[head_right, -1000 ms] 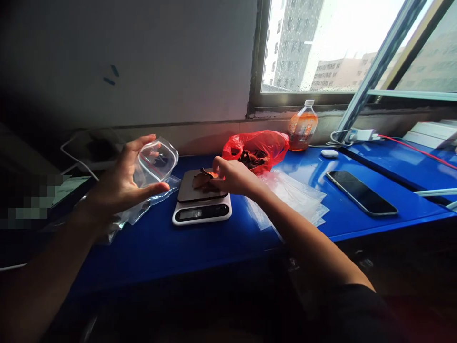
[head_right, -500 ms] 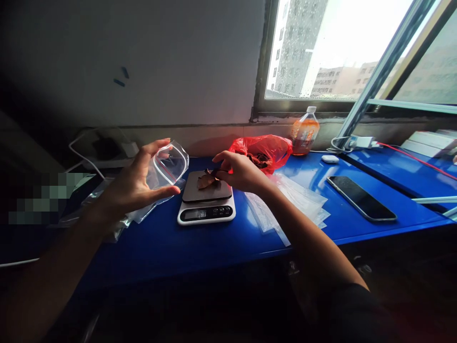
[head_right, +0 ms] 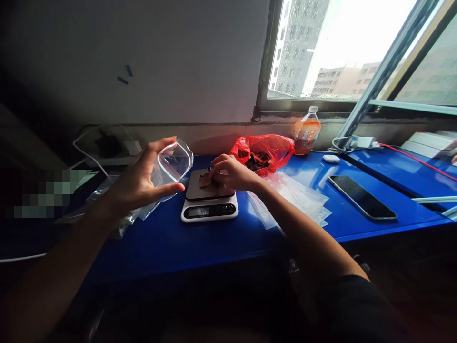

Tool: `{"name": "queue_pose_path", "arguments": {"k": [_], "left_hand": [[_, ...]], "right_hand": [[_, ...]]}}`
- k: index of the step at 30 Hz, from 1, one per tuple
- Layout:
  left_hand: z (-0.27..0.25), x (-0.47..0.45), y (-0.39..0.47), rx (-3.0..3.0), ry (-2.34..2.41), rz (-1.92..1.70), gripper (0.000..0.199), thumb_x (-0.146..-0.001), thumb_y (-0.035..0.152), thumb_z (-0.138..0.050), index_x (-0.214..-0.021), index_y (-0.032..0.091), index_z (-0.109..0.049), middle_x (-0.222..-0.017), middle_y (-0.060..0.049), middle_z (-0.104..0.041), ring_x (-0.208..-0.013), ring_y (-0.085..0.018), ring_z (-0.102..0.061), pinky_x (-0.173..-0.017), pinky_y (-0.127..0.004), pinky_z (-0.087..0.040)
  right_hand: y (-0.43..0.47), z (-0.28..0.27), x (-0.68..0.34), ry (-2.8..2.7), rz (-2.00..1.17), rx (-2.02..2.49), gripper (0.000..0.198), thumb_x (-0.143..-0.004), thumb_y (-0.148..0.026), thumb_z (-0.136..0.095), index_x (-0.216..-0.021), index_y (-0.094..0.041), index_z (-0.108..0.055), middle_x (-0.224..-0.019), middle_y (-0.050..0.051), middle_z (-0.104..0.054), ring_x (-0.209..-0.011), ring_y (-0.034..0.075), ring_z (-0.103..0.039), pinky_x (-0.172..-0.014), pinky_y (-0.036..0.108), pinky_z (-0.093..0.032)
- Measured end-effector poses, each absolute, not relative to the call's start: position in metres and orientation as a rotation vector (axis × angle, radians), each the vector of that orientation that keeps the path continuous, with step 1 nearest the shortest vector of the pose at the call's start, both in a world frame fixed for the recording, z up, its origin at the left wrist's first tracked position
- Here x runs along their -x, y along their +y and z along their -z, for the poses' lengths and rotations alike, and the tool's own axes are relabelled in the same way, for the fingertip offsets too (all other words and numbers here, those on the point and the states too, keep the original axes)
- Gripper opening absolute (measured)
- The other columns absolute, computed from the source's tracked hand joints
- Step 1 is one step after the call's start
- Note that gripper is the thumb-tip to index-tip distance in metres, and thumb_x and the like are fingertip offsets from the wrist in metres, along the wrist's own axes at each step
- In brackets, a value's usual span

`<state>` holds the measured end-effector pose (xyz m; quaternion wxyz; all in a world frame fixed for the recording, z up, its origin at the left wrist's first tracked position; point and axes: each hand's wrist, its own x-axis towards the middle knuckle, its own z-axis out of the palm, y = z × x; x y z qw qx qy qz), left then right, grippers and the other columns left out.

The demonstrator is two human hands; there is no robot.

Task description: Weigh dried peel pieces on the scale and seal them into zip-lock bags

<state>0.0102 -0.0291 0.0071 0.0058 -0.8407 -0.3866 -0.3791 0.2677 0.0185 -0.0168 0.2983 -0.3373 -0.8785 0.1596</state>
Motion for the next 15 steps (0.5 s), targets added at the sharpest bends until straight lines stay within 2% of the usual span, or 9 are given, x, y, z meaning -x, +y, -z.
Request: {"name": "queue_pose_path", "arguments": {"k": [3, 5, 7, 9, 11, 15], "left_hand": [[-0.008, -0.010, -0.031, 2.626, -1.203, 1.193, 0.095, -0.069, 0.075, -0.070, -0.146, 0.029, -0.039, -0.146, -0.012, -0.049, -0.128, -0.038, -0.052, -0.109, -0.056, -0.041], [-0.009, -0.010, -0.031, 2.631, -1.196, 1.198, 0.095, -0.070, 0.075, -0.069, -0.146, 0.028, -0.039, -0.146, -0.012, -0.049, -0.129, -0.038, -0.052, -0.109, -0.056, -0.041], [-0.009, -0.011, -0.032, 2.642, -1.200, 1.191, 0.094, -0.070, 0.074, -0.069, -0.146, 0.029, -0.039, -0.146, -0.012, -0.049, -0.128, -0.037, -0.052, -0.110, -0.055, -0.040], [-0.008, -0.012, -0.032, 2.656, -1.205, 1.176, 0.093, -0.069, 0.075, -0.069, -0.145, 0.029, -0.040, -0.144, -0.012, -0.051, -0.128, -0.037, -0.052, -0.110, -0.055, -0.040], [-0.007, -0.013, -0.032, 2.681, -1.216, 1.153, 0.092, -0.069, 0.075, -0.069, -0.144, 0.030, -0.041, -0.142, -0.012, -0.052, -0.127, -0.037, -0.053, -0.110, -0.056, -0.039], [-0.004, -0.012, -0.027, 2.730, -1.256, 1.155, 0.091, -0.070, 0.073, -0.070, -0.144, 0.030, -0.041, -0.142, -0.011, -0.053, -0.127, -0.036, -0.054, -0.110, -0.055, -0.040]], "right_hand": [[0.024, 0.022, -0.267, -2.351, -0.482, 0.939, 0.016, -0.085, -0.015, -0.063, -0.091, -0.018, -0.077, -0.133, 0.015, -0.058, -0.134, 0.026, -0.048, -0.110, 0.044, -0.039], [0.026, 0.022, -0.265, -2.397, -0.532, 0.932, 0.015, -0.087, -0.016, -0.061, -0.091, -0.017, -0.076, -0.129, 0.014, -0.062, -0.142, 0.027, -0.039, -0.112, 0.045, -0.036], [0.027, 0.022, -0.260, -2.466, -0.590, 0.874, 0.017, -0.087, -0.014, -0.058, -0.089, -0.018, -0.075, -0.118, 0.012, -0.067, -0.141, 0.026, -0.039, -0.109, 0.043, -0.039], [0.028, 0.021, -0.253, -2.532, -0.615, 0.778, 0.020, -0.083, -0.008, -0.057, -0.085, -0.019, -0.073, -0.111, 0.009, -0.069, -0.132, 0.023, -0.049, -0.102, 0.039, -0.045], [0.027, 0.021, -0.247, -2.588, -0.581, 0.691, 0.024, -0.079, -0.002, -0.055, -0.080, -0.019, -0.071, -0.105, 0.007, -0.069, -0.113, 0.020, -0.059, -0.096, 0.036, -0.048], [0.027, 0.022, -0.243, -2.582, -0.430, 0.728, 0.026, -0.082, -0.002, -0.049, -0.081, -0.017, -0.070, -0.098, 0.007, -0.068, -0.090, 0.015, -0.061, -0.087, 0.030, -0.047]]}}
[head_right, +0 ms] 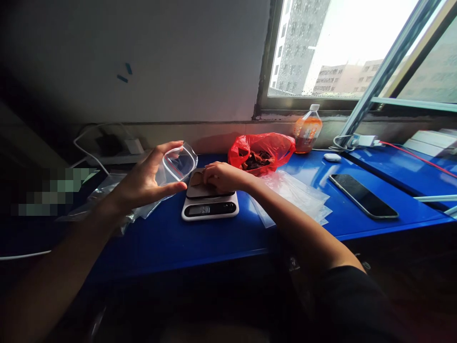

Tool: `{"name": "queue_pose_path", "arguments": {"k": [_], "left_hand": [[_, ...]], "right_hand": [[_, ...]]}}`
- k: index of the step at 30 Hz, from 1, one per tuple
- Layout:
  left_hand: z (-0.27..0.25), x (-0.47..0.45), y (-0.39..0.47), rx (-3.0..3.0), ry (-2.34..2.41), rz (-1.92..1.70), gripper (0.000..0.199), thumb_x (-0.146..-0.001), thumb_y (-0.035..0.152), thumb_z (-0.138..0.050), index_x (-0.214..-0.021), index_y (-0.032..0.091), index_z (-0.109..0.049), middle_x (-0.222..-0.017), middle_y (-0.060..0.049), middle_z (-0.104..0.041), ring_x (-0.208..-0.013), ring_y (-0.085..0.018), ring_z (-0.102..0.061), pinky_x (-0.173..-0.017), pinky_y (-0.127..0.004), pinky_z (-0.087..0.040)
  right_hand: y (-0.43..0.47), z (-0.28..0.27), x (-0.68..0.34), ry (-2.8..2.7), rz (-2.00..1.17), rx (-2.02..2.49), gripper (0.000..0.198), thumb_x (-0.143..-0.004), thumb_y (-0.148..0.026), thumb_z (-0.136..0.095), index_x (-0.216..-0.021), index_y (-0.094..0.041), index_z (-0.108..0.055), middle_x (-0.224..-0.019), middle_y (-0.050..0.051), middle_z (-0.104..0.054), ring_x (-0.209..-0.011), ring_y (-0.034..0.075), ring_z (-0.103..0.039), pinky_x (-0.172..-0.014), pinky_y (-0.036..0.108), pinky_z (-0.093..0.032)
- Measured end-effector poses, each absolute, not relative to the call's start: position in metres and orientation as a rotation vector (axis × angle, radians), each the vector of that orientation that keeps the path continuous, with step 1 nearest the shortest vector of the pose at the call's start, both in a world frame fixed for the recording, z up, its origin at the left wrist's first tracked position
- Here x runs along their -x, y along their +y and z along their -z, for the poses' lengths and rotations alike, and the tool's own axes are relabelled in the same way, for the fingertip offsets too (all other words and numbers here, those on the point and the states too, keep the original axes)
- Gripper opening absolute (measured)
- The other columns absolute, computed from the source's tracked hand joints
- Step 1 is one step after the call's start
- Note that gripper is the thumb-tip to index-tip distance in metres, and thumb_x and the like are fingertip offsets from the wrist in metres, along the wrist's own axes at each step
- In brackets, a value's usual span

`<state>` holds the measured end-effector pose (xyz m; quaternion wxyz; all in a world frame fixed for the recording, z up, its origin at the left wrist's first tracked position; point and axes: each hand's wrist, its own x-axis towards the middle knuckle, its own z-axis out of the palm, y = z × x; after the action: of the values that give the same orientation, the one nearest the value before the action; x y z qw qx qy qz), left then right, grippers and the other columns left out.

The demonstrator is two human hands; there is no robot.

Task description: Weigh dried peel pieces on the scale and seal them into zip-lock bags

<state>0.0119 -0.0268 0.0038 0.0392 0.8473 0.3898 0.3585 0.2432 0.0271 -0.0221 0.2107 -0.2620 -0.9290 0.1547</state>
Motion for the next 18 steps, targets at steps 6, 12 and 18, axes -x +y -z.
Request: {"name": "queue_pose_path", "arguments": {"k": [6, 12, 18], "left_hand": [[-0.004, -0.009, -0.022, -2.528, 1.220, -1.140, 0.093, -0.069, 0.074, -0.069, -0.143, 0.026, -0.042, -0.139, -0.014, -0.056, -0.124, -0.037, -0.056, -0.107, -0.055, -0.043], [-0.008, -0.007, -0.023, -2.454, 1.228, -1.161, 0.093, -0.068, 0.075, -0.069, -0.143, 0.027, -0.042, -0.138, -0.014, -0.057, -0.127, -0.037, -0.054, -0.109, -0.056, -0.041], [-0.007, -0.003, -0.020, -2.449, 1.173, -1.189, 0.093, -0.069, 0.073, -0.070, -0.143, 0.023, -0.042, -0.138, -0.015, -0.056, -0.126, -0.037, -0.054, -0.110, -0.056, -0.040]], "right_hand": [[0.031, 0.030, -0.255, -2.481, -0.267, 0.908, 0.023, -0.084, -0.008, -0.050, -0.087, -0.014, -0.072, -0.090, 0.007, -0.069, -0.081, 0.015, -0.059, -0.079, 0.029, -0.045], [0.034, 0.028, -0.264, -2.345, -0.276, 0.880, 0.023, -0.086, -0.010, -0.052, -0.088, -0.016, -0.074, -0.100, 0.007, -0.072, -0.089, 0.014, -0.064, -0.084, 0.028, -0.047], [0.024, 0.012, -0.243, -2.470, -0.409, 0.815, 0.023, -0.085, -0.012, -0.053, -0.090, -0.015, -0.076, -0.108, 0.008, -0.072, -0.087, 0.016, -0.066, -0.077, 0.028, -0.049]]}}
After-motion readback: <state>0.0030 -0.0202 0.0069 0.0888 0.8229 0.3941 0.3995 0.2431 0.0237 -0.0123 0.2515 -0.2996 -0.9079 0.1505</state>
